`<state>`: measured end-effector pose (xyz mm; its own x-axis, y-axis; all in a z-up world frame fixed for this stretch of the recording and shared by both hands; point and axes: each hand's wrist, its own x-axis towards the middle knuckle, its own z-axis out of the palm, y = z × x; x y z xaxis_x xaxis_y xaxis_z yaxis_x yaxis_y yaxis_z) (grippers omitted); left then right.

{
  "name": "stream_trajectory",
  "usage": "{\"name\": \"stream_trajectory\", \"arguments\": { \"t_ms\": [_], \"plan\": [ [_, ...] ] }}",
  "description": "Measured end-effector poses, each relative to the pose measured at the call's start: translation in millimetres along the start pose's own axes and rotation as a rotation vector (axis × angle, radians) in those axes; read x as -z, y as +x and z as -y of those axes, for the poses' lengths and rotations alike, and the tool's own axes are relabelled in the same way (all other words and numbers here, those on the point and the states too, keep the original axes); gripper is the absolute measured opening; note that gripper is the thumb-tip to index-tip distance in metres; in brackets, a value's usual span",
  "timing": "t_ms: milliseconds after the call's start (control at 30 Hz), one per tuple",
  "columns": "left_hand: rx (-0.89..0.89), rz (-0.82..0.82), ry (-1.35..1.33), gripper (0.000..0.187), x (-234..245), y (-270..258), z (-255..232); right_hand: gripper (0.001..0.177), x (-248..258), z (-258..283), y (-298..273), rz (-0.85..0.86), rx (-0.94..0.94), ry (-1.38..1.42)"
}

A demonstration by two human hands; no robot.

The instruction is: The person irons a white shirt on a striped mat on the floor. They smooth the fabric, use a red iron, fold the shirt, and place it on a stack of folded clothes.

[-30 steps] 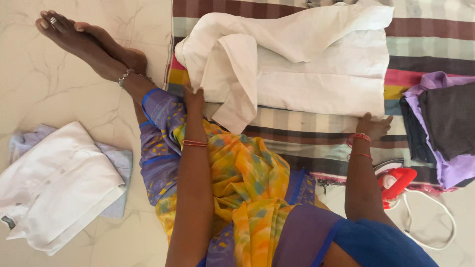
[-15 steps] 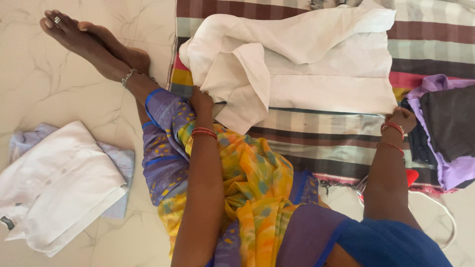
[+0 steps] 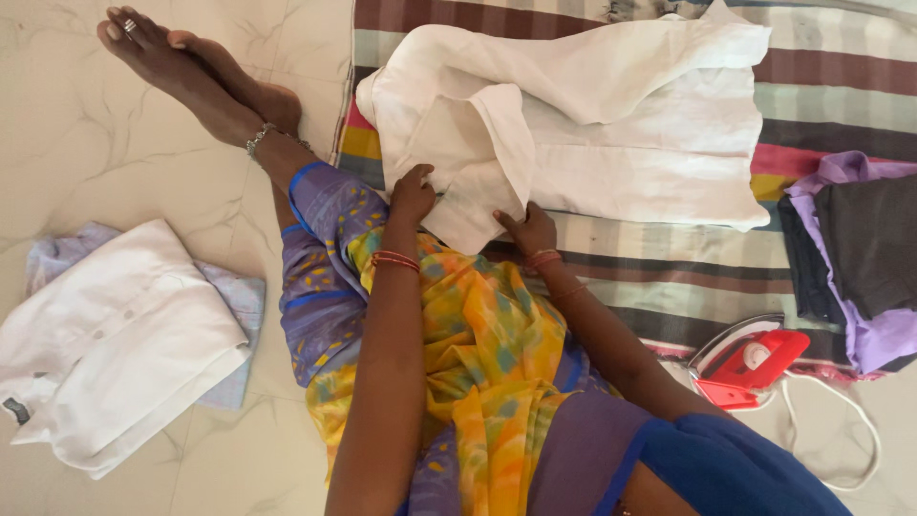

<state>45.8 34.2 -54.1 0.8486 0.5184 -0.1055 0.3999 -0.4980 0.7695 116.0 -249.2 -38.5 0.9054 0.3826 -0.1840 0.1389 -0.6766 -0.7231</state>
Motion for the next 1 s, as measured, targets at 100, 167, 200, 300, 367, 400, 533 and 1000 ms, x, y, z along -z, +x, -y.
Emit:
{"name": "stream_trajectory", "arguments": {
  "t_ms": [100,167,200,300,367,400,533,1000],
  "plan": [
    [0.098,0.117,0.137,0.050,-6.9,9.1,10.9,0.043,15.1,4.6,26.9,-0.131,0.175,-0.004],
    [0.115,0.125,0.159,0.052,-9.8,10.5,11.7,0.028,57.1,6.6,32.1,-0.281,0.266,-0.083],
    [0.127,0.130,0.161,0.051,-10.1,10.2,11.7,0.020,83.0,9.5,31.2,-0.353,0.246,-0.157],
    [0.164,0.158,0.172,0.052,-5.6,9.7,5.6,0.029,172.0,22.5,25.2,-0.694,0.468,-0.317],
    [0.187,0.194,0.182,0.053,-0.8,9.4,-0.7,0.039,226.7,24.5,18.2,-0.814,0.593,-0.434],
    [0.187,0.197,0.176,0.054,0.8,8.8,-3.3,0.039,246.7,21.3,16.1,-0.873,0.610,-0.475],
    [0.172,0.210,0.186,0.059,0.3,7.7,-1.7,0.027,273.4,-36.1,13.7,-1.054,0.595,-0.599],
    [0.423,0.030,0.256,0.087,7.1,5.6,-21.2,0.056,167.7,-154.0,1.4,-0.571,-0.104,-0.668]
  ]
}}
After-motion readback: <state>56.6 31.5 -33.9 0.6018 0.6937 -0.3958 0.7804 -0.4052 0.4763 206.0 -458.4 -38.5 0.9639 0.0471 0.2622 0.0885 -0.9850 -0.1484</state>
